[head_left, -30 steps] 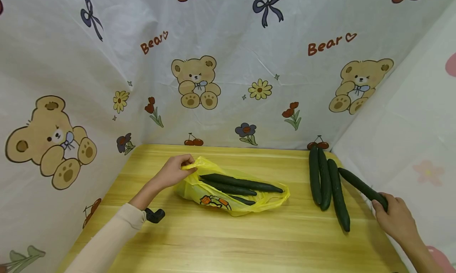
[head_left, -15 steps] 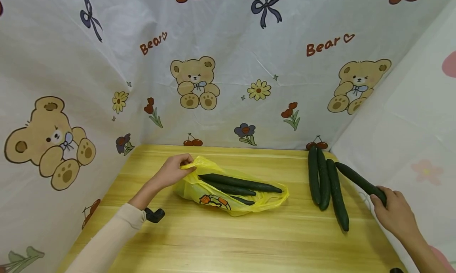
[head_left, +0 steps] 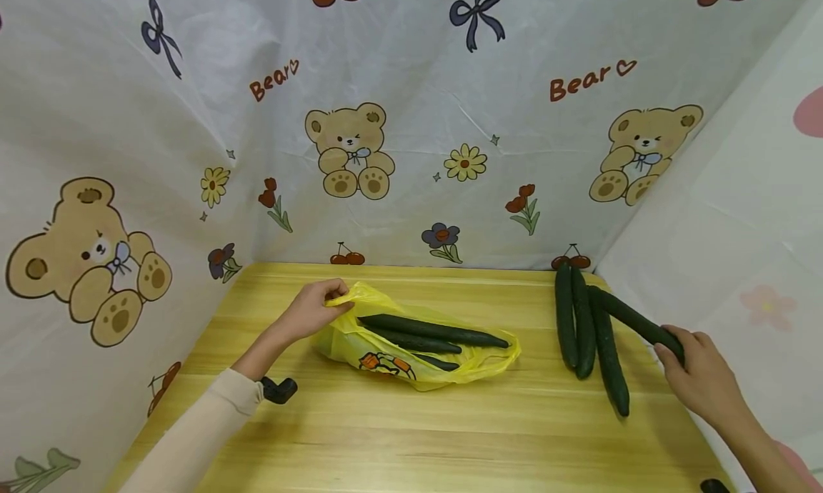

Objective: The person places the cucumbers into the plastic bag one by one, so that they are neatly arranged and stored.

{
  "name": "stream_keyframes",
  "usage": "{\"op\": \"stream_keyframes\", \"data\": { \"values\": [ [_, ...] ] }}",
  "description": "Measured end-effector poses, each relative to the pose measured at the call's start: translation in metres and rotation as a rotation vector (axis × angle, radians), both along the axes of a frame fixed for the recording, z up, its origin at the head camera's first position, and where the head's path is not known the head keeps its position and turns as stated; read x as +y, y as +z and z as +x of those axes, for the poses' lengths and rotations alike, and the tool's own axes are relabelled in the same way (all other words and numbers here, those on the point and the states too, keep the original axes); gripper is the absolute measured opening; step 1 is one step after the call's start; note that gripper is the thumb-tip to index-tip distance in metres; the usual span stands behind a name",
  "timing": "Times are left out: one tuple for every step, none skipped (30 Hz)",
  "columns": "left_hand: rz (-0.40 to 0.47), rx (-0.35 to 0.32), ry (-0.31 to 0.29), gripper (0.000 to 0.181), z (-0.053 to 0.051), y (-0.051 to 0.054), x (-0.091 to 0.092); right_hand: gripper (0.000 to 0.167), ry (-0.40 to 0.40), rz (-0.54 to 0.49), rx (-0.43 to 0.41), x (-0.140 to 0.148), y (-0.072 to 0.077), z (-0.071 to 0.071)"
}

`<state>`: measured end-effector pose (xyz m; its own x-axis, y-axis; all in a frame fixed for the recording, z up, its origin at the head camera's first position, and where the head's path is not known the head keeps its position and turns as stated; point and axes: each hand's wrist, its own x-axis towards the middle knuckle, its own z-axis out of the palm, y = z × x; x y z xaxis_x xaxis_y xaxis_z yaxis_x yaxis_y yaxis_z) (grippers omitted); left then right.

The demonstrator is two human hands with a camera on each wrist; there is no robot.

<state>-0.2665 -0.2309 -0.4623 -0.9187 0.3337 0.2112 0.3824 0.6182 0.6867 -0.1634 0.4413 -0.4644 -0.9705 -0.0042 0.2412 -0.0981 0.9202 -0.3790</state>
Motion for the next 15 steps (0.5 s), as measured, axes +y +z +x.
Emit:
{"op": "stream_keyframes", "data": {
  "values": [
    [0.0,-0.001,0.001,0.009,0.0,0.0,0.0,0.053,0.009,-0.001,0.004,-0.002,0.001,0.0],
    [-0.001,-0.002,0.002,0.009,0.0,0.0,0.0,0.053,0.018,-0.002,0.002,-0.004,0.002,0.0],
    [-0.001,-0.003,0.002,0.01,0.001,0.0,0.0,0.053,0.03,-0.004,0.0,-0.006,0.004,0.0],
    [-0.001,-0.003,0.002,0.01,0.001,0.0,0.0,0.052,0.042,-0.006,-0.006,-0.007,0.004,0.0],
    [-0.001,-0.003,0.001,0.01,0.001,0.0,0.0,0.052,0.054,-0.009,-0.013,-0.009,0.005,0.0],
    [-0.001,-0.002,0.001,0.01,0.001,0.0,-0.001,0.052,0.067,-0.011,-0.015,-0.011,0.005,0.001],
    [0.0,-0.001,0.0,0.011,0.001,0.0,-0.001,0.051,0.08,-0.014,-0.013,-0.012,0.005,0.001],
    [0.001,-0.001,-0.002,0.011,0.0,0.0,-0.001,0.05,0.095,-0.017,-0.009,-0.013,0.005,0.002],
    [0.001,0.0,-0.003,0.011,0.0,-0.001,-0.001,0.05,0.109,-0.023,-0.001,-0.015,0.005,0.002],
    [0.001,0.0,-0.004,0.012,0.0,-0.001,-0.001,0.049,0.125,-0.027,0.009,-0.016,0.004,0.002],
    [0.002,0.0,-0.005,0.012,0.0,-0.001,-0.001,0.048,0.141,-0.034,0.019,-0.018,0.004,0.002],
    [0.001,0.001,-0.005,0.012,0.0,-0.001,-0.001,0.048,0.157,-0.04,0.031,-0.02,0.004,0.003],
    [0.0,0.0,-0.005,0.012,0.0,-0.001,-0.001,0.047,0.171,-0.047,0.036,-0.022,0.004,0.003],
    [-0.001,0.0,-0.005,0.012,0.0,-0.001,0.0,0.047,0.184,-0.054,0.037,-0.024,0.004,0.003],
    [-0.001,0.0,-0.005,0.012,0.0,-0.001,0.0,0.046,0.196,-0.062,0.033,-0.026,0.004,0.004]
  ]
}}
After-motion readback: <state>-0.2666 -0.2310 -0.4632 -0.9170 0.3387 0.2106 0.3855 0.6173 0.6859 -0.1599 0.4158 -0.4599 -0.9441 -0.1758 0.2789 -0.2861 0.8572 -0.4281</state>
